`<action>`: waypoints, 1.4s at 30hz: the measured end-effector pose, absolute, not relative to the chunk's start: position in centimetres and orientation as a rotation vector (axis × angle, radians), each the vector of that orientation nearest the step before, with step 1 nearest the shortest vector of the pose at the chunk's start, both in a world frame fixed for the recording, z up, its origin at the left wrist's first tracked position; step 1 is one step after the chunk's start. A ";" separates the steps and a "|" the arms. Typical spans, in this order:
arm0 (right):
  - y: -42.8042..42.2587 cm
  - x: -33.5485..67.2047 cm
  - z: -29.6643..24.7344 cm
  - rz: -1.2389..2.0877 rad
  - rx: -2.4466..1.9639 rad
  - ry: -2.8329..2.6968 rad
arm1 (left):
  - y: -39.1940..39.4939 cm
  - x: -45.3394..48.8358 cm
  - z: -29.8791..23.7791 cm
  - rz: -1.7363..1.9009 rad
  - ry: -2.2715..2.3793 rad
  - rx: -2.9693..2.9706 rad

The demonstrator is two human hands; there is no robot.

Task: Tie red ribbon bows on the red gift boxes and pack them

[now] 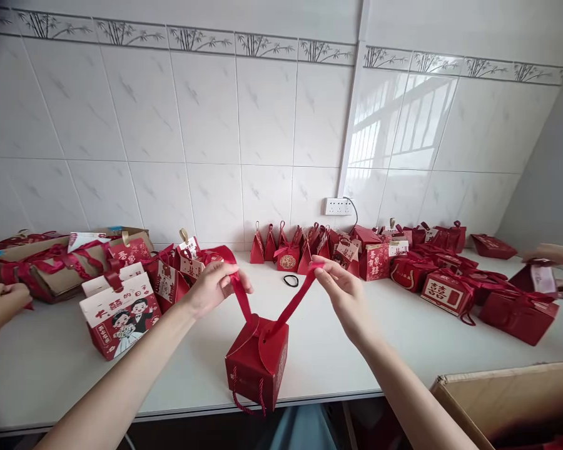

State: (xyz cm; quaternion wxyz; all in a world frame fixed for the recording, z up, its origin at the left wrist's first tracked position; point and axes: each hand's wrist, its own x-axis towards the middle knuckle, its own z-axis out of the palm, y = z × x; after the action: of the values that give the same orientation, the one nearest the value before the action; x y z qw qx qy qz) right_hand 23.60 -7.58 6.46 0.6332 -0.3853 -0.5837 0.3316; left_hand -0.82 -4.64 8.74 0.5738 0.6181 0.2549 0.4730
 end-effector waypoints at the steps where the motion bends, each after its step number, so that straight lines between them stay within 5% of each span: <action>1: -7.5 23.2 6.6 0.781 -0.878 -1.330 | -4.8 -0.6 8.9 1.107 0.576 1.405; 15: -5.7 22.4 9.8 0.382 -1.242 -1.641 | -5.7 -0.6 9.0 1.300 0.632 1.448; 32: -7.8 18.7 10.9 0.912 -0.613 -1.817 | -8.0 1.0 8.9 1.309 0.675 1.760; 42: -8.7 18.0 11.7 0.410 -0.657 -1.875 | -8.4 1.3 9.9 1.330 0.632 1.669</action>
State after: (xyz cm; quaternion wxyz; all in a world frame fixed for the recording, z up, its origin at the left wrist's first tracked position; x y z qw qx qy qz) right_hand 17.99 -8.70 11.66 0.5282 -0.2752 -0.7848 0.1716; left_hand 1.28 -8.41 9.90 0.4421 0.6726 0.2545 0.5360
